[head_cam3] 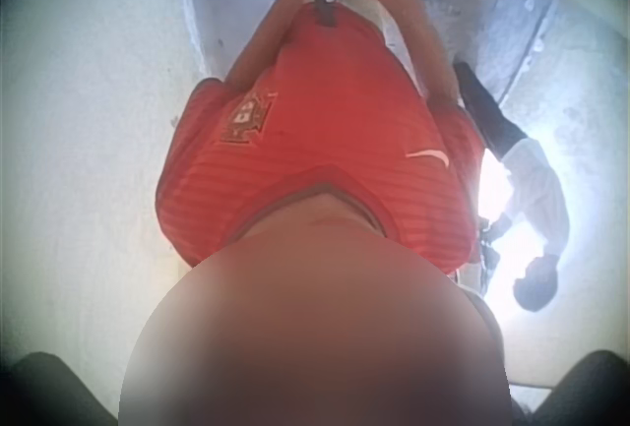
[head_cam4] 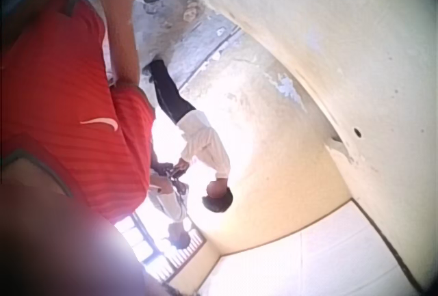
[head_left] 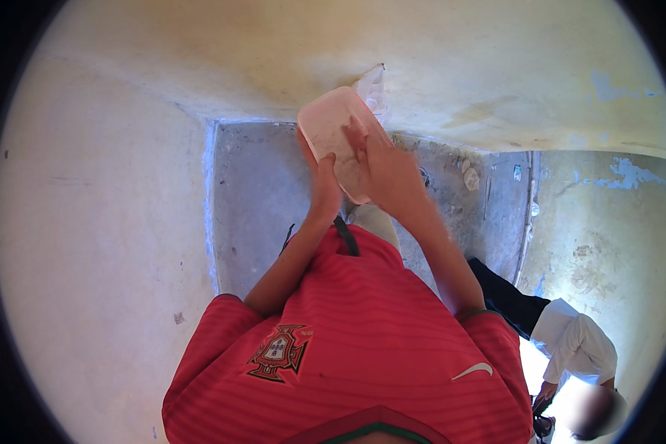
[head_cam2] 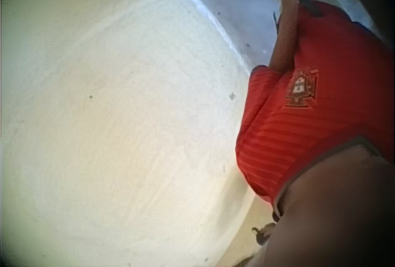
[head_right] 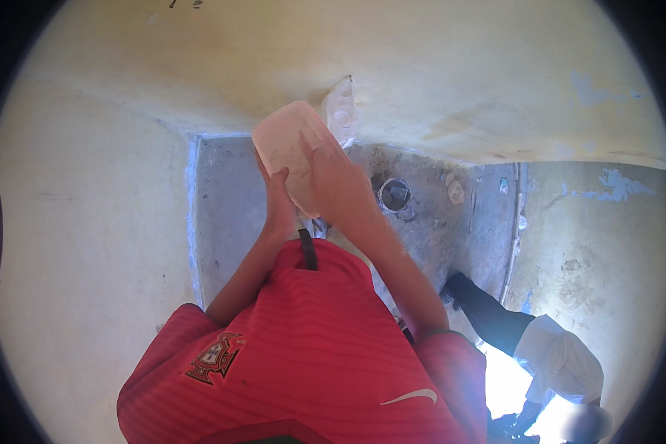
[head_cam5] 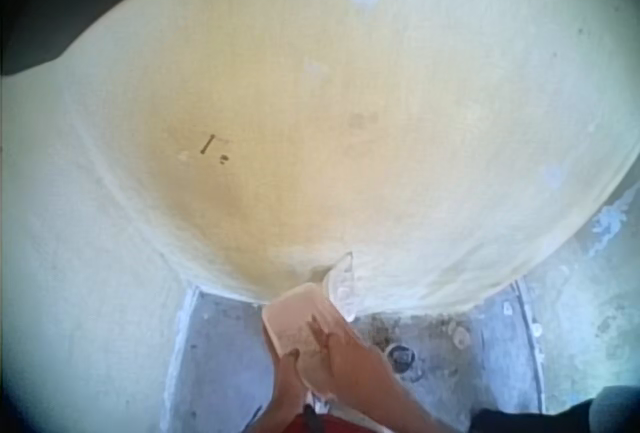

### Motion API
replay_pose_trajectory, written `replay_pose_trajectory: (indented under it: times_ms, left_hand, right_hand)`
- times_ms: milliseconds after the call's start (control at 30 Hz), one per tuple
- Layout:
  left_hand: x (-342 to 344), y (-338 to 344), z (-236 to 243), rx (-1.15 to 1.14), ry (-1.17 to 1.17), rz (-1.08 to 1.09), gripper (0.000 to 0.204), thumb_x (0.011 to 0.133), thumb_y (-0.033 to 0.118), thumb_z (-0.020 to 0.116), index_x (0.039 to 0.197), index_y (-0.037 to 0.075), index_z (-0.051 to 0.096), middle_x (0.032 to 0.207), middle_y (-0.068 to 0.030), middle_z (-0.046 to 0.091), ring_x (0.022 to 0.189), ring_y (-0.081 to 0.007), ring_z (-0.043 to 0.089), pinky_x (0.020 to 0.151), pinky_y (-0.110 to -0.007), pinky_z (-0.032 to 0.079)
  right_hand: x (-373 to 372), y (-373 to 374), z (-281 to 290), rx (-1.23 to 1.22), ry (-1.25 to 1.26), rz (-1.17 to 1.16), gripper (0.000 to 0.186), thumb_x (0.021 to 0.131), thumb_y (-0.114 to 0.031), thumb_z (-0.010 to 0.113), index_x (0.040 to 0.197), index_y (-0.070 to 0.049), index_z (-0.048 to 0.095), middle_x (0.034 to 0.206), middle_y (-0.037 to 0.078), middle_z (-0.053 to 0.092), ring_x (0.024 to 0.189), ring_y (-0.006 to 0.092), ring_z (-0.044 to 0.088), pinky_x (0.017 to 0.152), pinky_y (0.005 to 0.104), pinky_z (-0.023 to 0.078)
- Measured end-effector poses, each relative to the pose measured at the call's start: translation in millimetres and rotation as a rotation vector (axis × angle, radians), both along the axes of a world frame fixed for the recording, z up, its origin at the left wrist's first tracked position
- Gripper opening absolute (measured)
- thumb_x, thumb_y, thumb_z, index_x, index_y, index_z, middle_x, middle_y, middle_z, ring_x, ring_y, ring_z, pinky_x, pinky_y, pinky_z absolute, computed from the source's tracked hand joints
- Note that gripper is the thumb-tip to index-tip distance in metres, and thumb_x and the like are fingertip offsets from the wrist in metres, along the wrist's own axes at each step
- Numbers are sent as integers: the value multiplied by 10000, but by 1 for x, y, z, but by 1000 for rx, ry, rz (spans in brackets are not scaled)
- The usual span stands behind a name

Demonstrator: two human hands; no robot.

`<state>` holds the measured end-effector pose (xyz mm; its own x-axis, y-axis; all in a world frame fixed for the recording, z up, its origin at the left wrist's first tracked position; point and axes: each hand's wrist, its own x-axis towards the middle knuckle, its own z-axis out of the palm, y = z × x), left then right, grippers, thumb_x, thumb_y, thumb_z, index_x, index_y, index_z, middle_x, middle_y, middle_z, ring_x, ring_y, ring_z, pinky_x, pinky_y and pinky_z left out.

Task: The person scoops white plaster from a bucket into a pink container, then uses a red trowel to spread the plaster onto a yellow wall. They repeatedly reload the trowel and smooth the surface in broad strokes, gradually covering a larger area.

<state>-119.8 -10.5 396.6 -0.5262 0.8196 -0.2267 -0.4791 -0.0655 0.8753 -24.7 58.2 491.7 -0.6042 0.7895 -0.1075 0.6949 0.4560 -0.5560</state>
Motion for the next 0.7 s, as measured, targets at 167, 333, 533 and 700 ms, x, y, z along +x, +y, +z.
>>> replay_pose_trajectory:
  times_ms: [167, 333, 533, 700]
  left_hand:
    - [-2, -2, -5, 5, 68, -54, 801, 898, 94, 351, 1593, 91, -47, 1607, -164, 166, 1475, -296, 236, 1187, -385, 240]
    - [-7, -2, 2, 38, -33, -13, 792, 907, 125, 369, 1594, 90, -25, 1600, -168, 180, 1473, -298, 240, 1186, -383, 242]
    - [-9, 0, 1, 59, 34, -26, 792, 915, 143, 381, 1593, 83, -23, 1596, -174, 176, 1470, -300, 236, 1185, -377, 235]
    - [-8, 1, -2, 62, 54, -11, 792, 917, 148, 378, 1593, 74, -30, 1597, -184, 175, 1472, -307, 234, 1189, -378, 223]
  right_hand:
    - [-14, 7, -5, 98, 175, -15, 263, 912, -174, 545, 1027, 60, 582, 977, 289, 648, 896, 473, 628, 777, 554, 497]
    - [-8, -4, 4, 59, 111, 52, 246, 921, -171, 542, 1031, 46, 580, 911, 288, 648, 862, 472, 633, 755, 553, 494]
    - [-11, 2, 20, 91, 108, 19, 216, 939, -191, 529, 957, 22, 563, 819, 292, 642, 804, 475, 637, 732, 563, 489]
    - [-18, 7, 0, 121, 225, 37, 226, 933, -203, 538, 936, 22, 562, 833, 289, 643, 803, 482, 631, 730, 567, 485]
